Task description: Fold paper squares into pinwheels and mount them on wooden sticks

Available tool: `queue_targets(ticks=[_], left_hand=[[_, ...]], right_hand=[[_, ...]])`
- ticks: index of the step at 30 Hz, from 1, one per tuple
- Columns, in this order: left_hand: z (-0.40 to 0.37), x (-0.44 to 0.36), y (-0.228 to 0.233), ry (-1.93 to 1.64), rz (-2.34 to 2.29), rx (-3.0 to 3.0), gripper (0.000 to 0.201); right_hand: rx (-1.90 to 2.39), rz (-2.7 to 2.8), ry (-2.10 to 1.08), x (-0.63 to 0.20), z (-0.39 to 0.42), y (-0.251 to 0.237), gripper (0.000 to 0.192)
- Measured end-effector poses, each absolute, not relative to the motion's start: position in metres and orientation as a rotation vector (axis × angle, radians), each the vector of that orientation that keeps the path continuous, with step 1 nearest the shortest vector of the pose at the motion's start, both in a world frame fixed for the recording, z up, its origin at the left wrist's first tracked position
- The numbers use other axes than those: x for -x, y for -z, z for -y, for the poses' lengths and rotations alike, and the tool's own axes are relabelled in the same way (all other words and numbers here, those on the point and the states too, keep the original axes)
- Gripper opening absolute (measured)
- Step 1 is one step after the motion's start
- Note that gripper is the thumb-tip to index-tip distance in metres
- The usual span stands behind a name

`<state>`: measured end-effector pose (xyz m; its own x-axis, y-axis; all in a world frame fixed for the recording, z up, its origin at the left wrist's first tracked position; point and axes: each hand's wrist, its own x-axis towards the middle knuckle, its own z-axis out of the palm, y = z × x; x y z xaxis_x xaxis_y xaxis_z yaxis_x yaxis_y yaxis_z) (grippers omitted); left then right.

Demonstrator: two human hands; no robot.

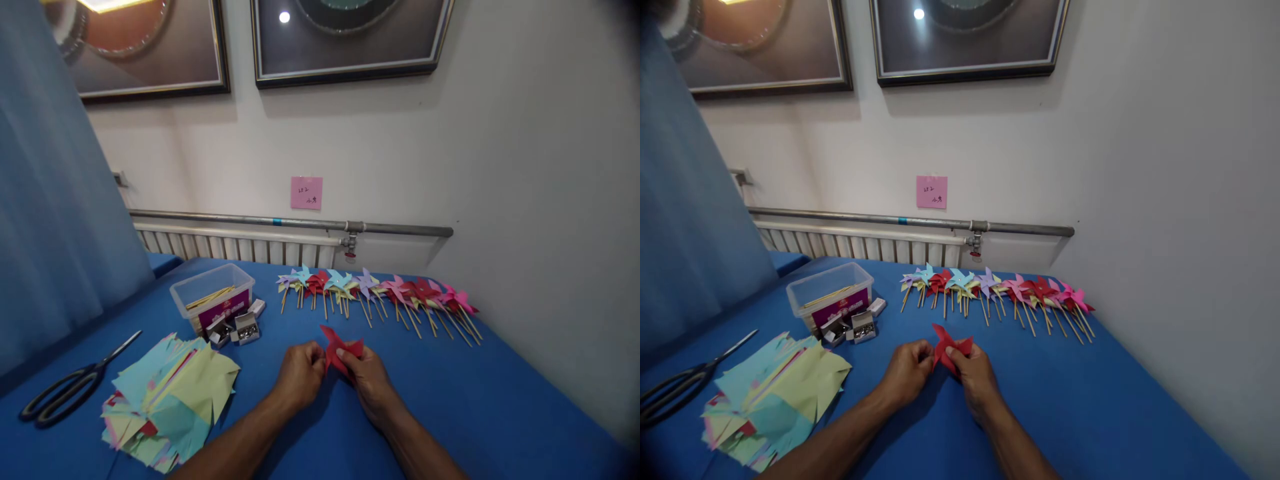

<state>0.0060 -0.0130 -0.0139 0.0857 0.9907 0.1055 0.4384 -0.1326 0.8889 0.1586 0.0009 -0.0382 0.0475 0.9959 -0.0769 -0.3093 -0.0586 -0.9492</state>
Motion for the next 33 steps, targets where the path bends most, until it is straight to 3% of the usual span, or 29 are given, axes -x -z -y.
queue_targets(ticks=[33], left_hand=[[0.012,-0.0054,0.0103,-1.024,-1.464,-1.663,0.014]], right_hand=[[1.036,0.908,-1.358,-0.1573,0.0001,0.0371,0.044]])
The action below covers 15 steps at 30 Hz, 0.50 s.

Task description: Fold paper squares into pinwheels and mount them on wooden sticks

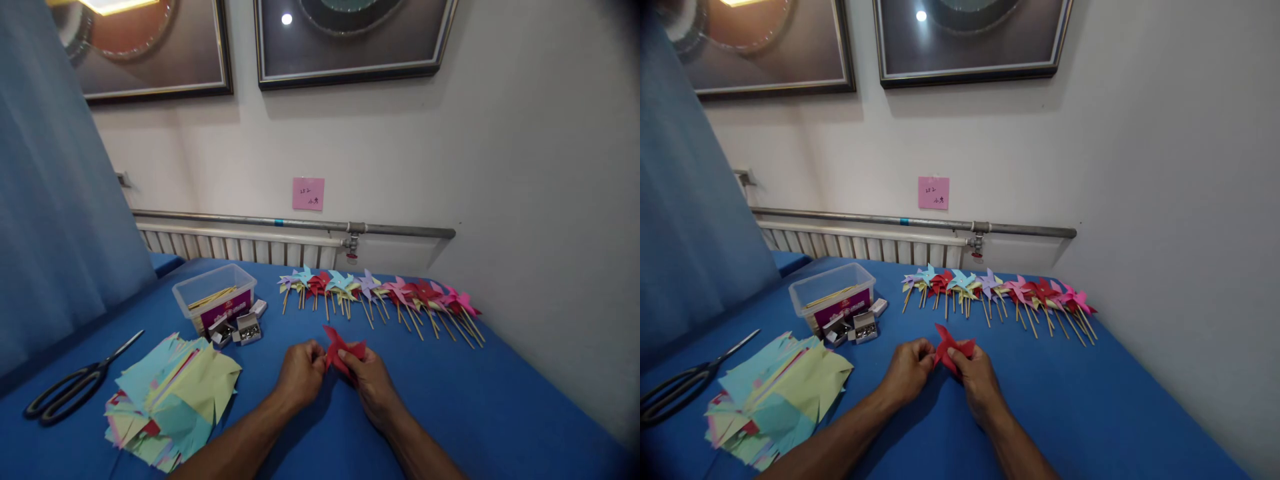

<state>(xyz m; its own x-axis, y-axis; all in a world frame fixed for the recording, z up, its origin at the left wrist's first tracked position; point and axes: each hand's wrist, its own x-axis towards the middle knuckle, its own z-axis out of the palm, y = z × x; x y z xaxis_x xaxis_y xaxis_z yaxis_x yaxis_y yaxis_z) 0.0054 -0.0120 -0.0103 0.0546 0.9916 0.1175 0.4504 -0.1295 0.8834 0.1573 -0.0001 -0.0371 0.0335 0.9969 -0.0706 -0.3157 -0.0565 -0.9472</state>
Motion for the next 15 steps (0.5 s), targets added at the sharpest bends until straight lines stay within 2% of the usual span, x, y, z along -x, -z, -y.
queue_targets(ticks=[15], left_hand=[[0.0119,-0.0061,0.012,-1.008,-1.424,-1.609,0.015]], right_hand=[[1.028,0.912,-1.346,-0.1565,0.0027,0.0344,0.04]])
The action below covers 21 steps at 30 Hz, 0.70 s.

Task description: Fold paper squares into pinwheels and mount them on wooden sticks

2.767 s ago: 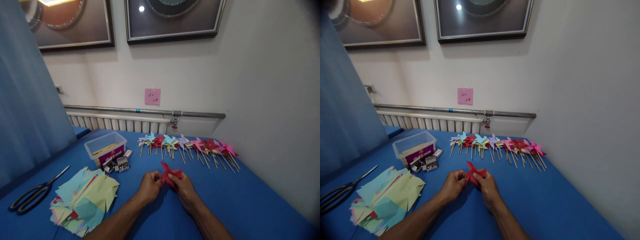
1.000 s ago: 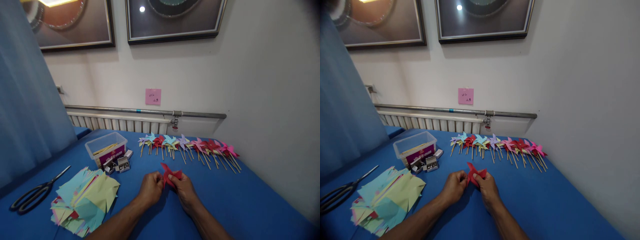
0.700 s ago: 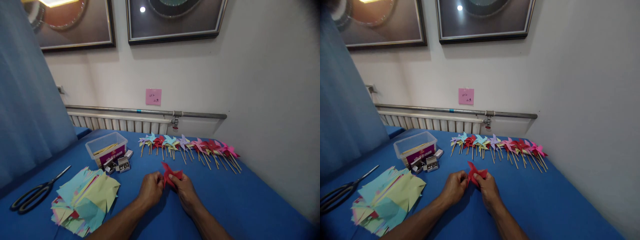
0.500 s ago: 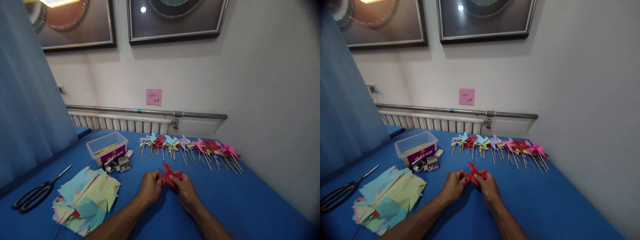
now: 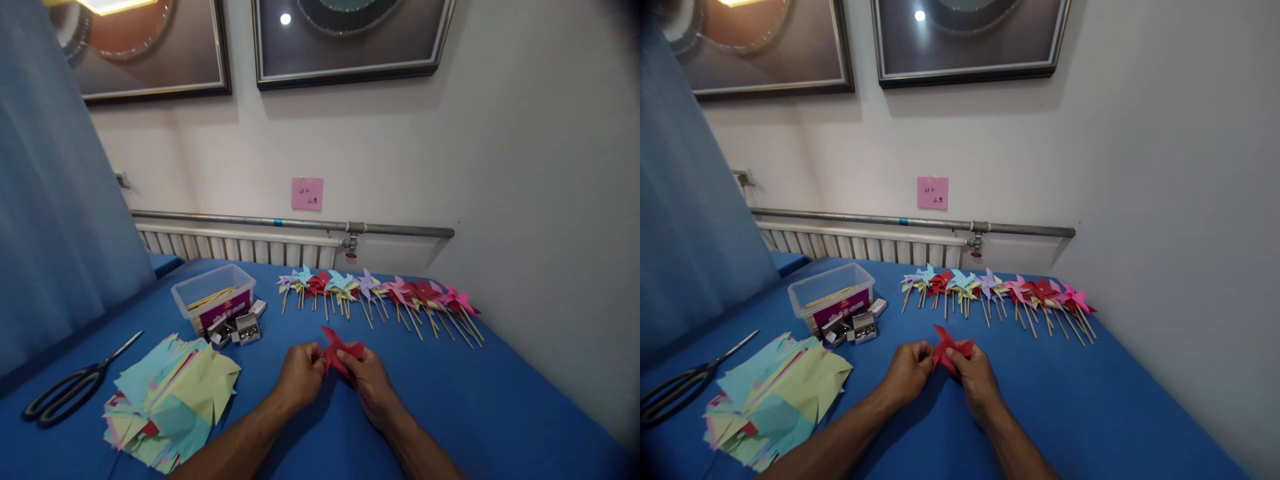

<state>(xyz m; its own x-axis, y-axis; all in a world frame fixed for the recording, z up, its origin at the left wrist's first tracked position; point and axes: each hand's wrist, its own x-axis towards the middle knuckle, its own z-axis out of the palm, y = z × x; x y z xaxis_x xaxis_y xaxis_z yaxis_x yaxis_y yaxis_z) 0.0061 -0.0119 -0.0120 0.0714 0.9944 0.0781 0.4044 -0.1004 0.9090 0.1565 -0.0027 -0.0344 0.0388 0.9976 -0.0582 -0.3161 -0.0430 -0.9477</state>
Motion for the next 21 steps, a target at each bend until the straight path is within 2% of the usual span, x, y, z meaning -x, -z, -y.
queue_targets(ticks=[12,21], left_hand=[[0.0123,-0.0057,0.0085,-0.991,-1.433,-1.61,0.015],[0.009,-0.0048,0.0162,-0.979,-1.424,-1.603,0.015]], right_hand=[[1.015,0.907,-1.36,-0.1559,0.0027,0.0335,0.043],[1.008,0.916,-1.35,-0.1555,0.0046,0.0309,0.037]])
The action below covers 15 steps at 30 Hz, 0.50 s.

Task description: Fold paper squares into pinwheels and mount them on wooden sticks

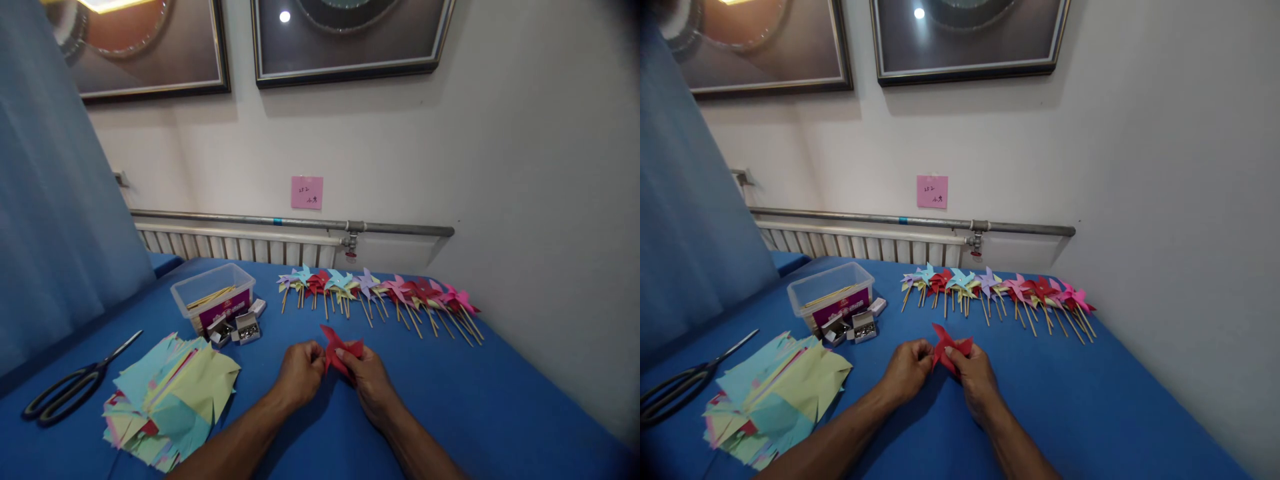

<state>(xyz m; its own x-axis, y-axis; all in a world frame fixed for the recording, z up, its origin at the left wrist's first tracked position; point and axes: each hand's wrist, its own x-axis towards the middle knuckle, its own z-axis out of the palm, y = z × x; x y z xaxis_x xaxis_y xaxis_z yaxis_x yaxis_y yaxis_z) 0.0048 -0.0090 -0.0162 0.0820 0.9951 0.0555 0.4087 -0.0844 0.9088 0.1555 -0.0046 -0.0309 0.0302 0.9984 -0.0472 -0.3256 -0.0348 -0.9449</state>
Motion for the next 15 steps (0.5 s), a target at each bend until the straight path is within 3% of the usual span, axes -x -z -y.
queue_targets(ticks=[15], left_hand=[[0.0141,-0.0078,0.01,-0.992,-1.419,-1.62,0.017]], right_hand=[[1.053,0.911,-1.345,-0.1551,0.0026,0.033,0.036]])
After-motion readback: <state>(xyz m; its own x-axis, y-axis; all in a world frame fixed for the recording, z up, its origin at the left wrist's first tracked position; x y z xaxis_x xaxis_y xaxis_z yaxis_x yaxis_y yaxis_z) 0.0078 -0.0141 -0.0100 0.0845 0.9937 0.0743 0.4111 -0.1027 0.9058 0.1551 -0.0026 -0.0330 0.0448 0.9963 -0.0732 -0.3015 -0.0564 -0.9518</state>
